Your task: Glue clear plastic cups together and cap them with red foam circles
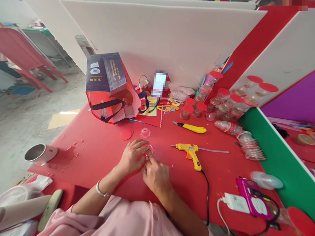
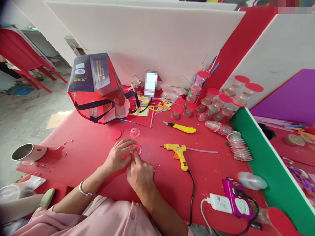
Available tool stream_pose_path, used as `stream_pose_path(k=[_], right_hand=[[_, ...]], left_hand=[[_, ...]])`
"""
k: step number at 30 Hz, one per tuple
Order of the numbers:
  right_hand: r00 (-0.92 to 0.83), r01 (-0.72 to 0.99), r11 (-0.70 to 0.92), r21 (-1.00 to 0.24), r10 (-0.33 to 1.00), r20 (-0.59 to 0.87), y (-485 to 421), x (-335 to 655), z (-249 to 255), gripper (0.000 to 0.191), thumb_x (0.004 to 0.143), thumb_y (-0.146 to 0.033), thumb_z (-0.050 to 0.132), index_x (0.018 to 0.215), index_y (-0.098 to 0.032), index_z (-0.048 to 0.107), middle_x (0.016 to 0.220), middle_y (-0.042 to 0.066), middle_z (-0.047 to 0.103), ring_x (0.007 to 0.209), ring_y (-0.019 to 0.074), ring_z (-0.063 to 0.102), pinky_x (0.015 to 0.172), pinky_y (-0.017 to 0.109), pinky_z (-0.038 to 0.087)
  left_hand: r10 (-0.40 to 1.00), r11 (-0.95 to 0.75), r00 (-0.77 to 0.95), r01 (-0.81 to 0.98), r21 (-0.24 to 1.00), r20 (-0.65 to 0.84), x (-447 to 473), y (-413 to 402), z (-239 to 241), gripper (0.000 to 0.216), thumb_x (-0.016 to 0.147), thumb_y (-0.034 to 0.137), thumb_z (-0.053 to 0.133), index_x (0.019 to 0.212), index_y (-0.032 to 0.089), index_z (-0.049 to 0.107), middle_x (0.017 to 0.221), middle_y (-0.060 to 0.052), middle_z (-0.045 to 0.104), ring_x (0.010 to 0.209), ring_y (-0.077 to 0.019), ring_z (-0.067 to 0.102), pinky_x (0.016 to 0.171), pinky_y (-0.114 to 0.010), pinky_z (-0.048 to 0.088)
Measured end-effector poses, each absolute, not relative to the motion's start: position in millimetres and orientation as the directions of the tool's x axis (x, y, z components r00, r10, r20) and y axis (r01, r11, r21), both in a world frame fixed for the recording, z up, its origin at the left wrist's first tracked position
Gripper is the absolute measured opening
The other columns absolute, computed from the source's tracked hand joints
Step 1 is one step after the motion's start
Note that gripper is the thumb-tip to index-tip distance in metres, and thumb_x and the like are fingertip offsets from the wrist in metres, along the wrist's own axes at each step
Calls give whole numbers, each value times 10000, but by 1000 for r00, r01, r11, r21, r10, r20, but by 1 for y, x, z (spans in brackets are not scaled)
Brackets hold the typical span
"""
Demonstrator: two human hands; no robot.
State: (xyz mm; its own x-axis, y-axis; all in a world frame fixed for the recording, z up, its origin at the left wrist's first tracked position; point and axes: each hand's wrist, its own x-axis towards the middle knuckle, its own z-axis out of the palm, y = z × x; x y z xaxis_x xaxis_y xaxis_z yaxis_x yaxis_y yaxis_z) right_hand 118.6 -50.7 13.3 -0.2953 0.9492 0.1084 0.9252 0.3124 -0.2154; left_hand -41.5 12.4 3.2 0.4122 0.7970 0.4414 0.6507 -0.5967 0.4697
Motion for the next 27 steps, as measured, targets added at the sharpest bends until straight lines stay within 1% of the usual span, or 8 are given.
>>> stream_pose_path(k=[4, 7, 10, 14, 18, 20, 23, 27], right_hand=[[-292, 927, 312, -207, 948, 123, -51, 117, 9, 209, 850, -191, 606, 975, -182, 774, 1514, 112, 584, 650, 148, 724, 516, 269, 471], [-287, 926, 317, -205, 944, 161, -51, 117, 7, 186, 863, -199, 604, 953, -184, 767, 1482, 112, 615, 625, 138, 712, 509, 265, 447], [-287, 917, 336, -213, 930, 230, -51, 118, 6, 177, 843, -178, 597, 897, -189, 766, 1455, 94, 640, 605, 138, 702, 504, 276, 439], [-286, 896, 374, -238, 898, 335, -53, 120, 4, 194, 848, -182, 573, 841, -203, 766, 1417, 76, 671, 649, 150, 711, 568, 281, 482], [-230, 921, 303, -244, 930, 287, -55, 117, 5, 156, 794, -179, 608, 794, -200, 762, 1384, 82, 694, 583, 139, 679, 515, 278, 436], [-206, 927, 281, -248, 934, 292, -55, 116, 5, 128, 777, -180, 623, 759, -198, 748, 1367, 86, 705, 579, 137, 674, 504, 274, 413], [-203, 916, 314, -251, 900, 385, -53, 117, 3, 125, 764, -159, 617, 680, -201, 699, 1337, 72, 724, 564, 125, 656, 507, 277, 397], [-260, 879, 422, -219, 812, 522, -50, 120, 2, 170, 808, -157, 591, 669, -209, 674, 1339, 56, 722, 581, 123, 652, 560, 288, 442]], left_hand=[[825, -561, 386, 646, 518, 412, -36, 13, 2, 268, 831, 109, 651, 1055, 236, 723, 1233, -79, 753, 1134, -265, 685, 918, -433, 551], [840, -540, 378, 648, 537, 389, -31, 13, -2, 188, 873, 126, 645, 1027, 222, 696, 1162, -74, 772, 1088, -247, 697, 892, -413, 538], [839, -537, 345, 645, 543, 421, -31, 12, -5, 188, 890, 126, 631, 1032, 228, 703, 1105, -68, 790, 1067, -242, 701, 908, -412, 533], [800, -588, 327, 591, 551, 503, -34, 12, -5, 207, 871, 149, 658, 1056, 229, 703, 1090, -77, 794, 1044, -246, 709, 927, -421, 528], [804, -595, 435, 606, 528, 406, -34, 14, -4, 252, 866, 138, 656, 1100, 220, 702, 1108, -79, 777, 1043, -241, 697, 931, -407, 509], [829, -559, 418, 649, 516, 372, -34, 15, -5, 295, 858, 150, 669, 1145, 212, 700, 1149, -93, 758, 1076, -254, 678, 928, -407, 502], [850, -518, 346, 690, 505, 397, -35, 14, -7, 256, 862, 195, 695, 1117, 203, 712, 1089, -98, 756, 1023, -258, 674, 883, -402, 498], [808, -564, 295, 639, 523, 511, -37, 13, -8, 196, 883, 219, 695, 1078, 211, 715, 1005, -83, 760, 984, -245, 680, 881, -399, 492]])
